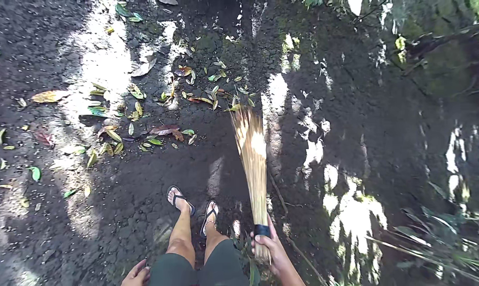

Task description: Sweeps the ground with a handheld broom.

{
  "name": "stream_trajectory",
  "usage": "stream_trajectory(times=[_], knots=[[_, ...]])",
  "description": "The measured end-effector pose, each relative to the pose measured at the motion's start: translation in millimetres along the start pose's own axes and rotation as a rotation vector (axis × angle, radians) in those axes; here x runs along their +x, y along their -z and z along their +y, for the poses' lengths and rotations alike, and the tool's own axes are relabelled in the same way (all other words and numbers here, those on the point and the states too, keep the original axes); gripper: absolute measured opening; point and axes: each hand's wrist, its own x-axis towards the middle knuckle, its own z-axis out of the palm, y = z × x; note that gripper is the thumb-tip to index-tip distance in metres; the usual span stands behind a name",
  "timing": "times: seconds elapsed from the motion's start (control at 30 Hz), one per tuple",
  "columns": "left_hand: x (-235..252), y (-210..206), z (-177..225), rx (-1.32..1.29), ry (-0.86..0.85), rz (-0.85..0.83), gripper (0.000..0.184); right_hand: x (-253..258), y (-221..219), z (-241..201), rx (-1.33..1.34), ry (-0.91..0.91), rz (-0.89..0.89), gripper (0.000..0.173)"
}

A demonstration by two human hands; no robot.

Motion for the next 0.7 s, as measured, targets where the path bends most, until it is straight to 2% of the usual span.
stream_trajectory(times=[0.1, 0.2, 0.27, 0.33, 0.37, 0.43, 0.53, 0.6, 0.63, 0.7], knots=[[2.3, -14.2, 18.2, 0.050, -0.187, 0.041, 0.044, 27.0, -7.3, -13.0, 0.080, -0.022, 0.104, 0.101], [-8.3, -43.9, 56.4, -0.033, -0.324, 0.050, 0.042, 83.5, -65.2, -21.9, -0.060, -0.117, 0.114, 0.082], [-20.2, -62.2, 83.4, -0.206, -0.288, 0.010, 0.049, 94.0, -123.8, 7.8, -0.294, -0.200, -0.083, 0.092], [-27.3, -74.8, 105.6, -0.440, -0.159, -0.039, 0.058, 83.7, -182.3, 36.2, -0.488, -0.297, -0.400, 0.103], [-29.7, -78.2, 112.2, -0.522, -0.075, -0.041, 0.055, 76.0, -203.8, 45.7, -0.543, -0.351, -0.554, 0.108], [-33.5, -85.2, 125.3, -0.638, 0.014, -0.096, 0.050, 64.1, -229.6, 40.8, -0.561, -0.445, -0.762, 0.105], [-59.4, -94.4, 140.3, -0.732, -0.030, -0.173, 0.042, 53.5, -224.9, 10.4, -0.514, -0.424, -0.872, 0.097], [-89.2, -104.2, 138.9, -0.704, -0.061, -0.229, 0.028, 32.5, -201.8, -9.0, -0.497, -0.363, -0.884, 0.103], [-102.6, -110.6, 134.6, -0.672, -0.051, -0.281, 0.025, 16.2, -186.1, -14.8, -0.486, -0.326, -0.848, 0.108], [-118.2, -123.0, 122.7, -0.579, -0.017, -0.472, 0.029, -23.0, -155.1, -17.4, -0.445, -0.252, -0.664, 0.117]])
